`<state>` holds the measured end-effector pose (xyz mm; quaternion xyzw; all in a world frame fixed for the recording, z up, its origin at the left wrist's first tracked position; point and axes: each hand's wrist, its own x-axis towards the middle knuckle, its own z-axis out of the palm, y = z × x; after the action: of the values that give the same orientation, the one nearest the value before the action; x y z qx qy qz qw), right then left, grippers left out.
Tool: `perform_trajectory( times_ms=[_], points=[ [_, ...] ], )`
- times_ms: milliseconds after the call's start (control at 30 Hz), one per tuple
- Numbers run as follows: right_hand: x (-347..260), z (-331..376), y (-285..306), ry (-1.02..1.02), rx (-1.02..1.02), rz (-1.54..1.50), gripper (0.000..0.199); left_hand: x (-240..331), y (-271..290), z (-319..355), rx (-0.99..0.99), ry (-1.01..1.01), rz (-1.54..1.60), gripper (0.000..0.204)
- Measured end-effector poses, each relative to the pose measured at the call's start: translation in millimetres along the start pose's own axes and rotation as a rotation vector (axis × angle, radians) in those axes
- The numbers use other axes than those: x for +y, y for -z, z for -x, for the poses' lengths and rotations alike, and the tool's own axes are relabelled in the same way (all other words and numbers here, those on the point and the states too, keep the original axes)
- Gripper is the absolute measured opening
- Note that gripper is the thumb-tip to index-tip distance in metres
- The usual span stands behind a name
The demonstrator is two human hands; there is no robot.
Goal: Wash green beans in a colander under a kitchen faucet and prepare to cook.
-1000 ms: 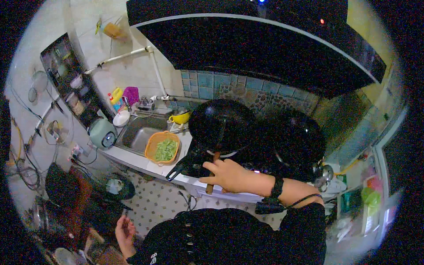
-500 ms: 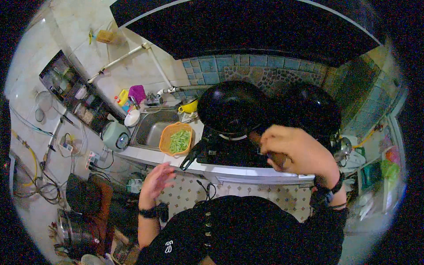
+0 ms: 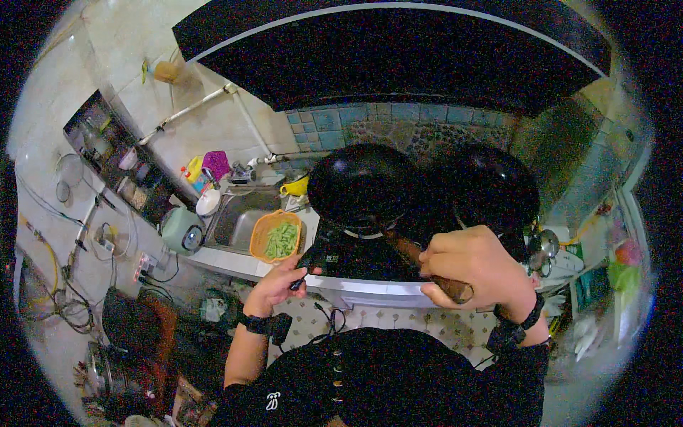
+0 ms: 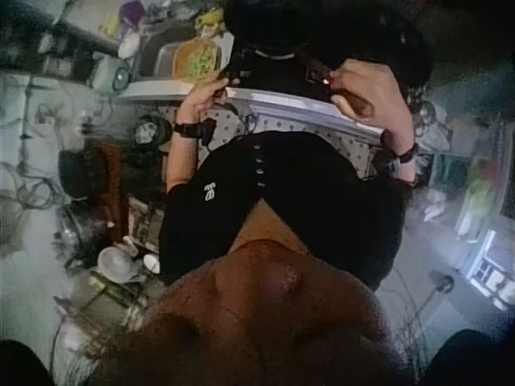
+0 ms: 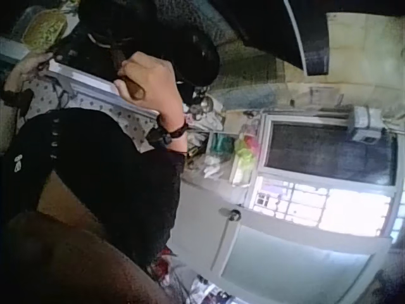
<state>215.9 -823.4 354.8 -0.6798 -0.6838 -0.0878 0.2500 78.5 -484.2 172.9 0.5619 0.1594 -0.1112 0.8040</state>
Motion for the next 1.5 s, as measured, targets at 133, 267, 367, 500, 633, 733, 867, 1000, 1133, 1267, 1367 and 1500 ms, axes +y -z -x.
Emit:
perform_trajectory(
  times_ms=[133,267,367,500,633,733,867,1000,1133,1267,1367,1500],
  points=[
    [15,-23,-35,-0.172,-0.099,0.164,0.021,-2,-9,9,-0.035,0.007,-0.009,0.052],
    [60,-18,-95,-0.102,0.115,0.078,0.021,-17,15,37,0.002,-0.047,0.025,0.059],
    [56,5,-74,-0.185,0.14,-0.057,0.022,-20,28,55,0.086,-0.08,0.022,0.061],
    [31,29,-11,-0.252,0.068,-0.21,0.021,-14,17,29,0.064,-0.012,0.078,0.057],
    [31,18,-10,-0.22,0.143,-0.146,0.018,-12,-4,-39,-0.228,0.188,0.459,0.054],
    [52,-9,-51,-0.158,0.144,-0.035,0.019,-16,-15,-54,-0.264,0.175,0.581,0.042],
    [77,-6,-67,-0.211,0.031,-0.172,0.026,17,-35,-29,-0.211,0.142,0.665,0.027],
    [75,22,-25,-0.341,-0.095,-0.635,0.034,38,-21,11,-0.154,0.111,0.701,0.029],
    [57,22,-61,-0.507,-0.01,-1.163,0.035,29,11,52,-0.197,0.02,0.615,0.031],
    [42,-25,-115,-0.577,-0.084,-0.977,0.048,45,34,110,0.149,-0.061,0.319,0.029],
    [26,-81,-138,-0.818,-0.348,-0.806,0.05,61,57,140,0.307,-0.109,0.077,0.027],
    [50,-131,-236,-0.68,0.055,-0.444,0.051,83,91,152,0.501,-0.212,-0.268,0.019]
  ],
)
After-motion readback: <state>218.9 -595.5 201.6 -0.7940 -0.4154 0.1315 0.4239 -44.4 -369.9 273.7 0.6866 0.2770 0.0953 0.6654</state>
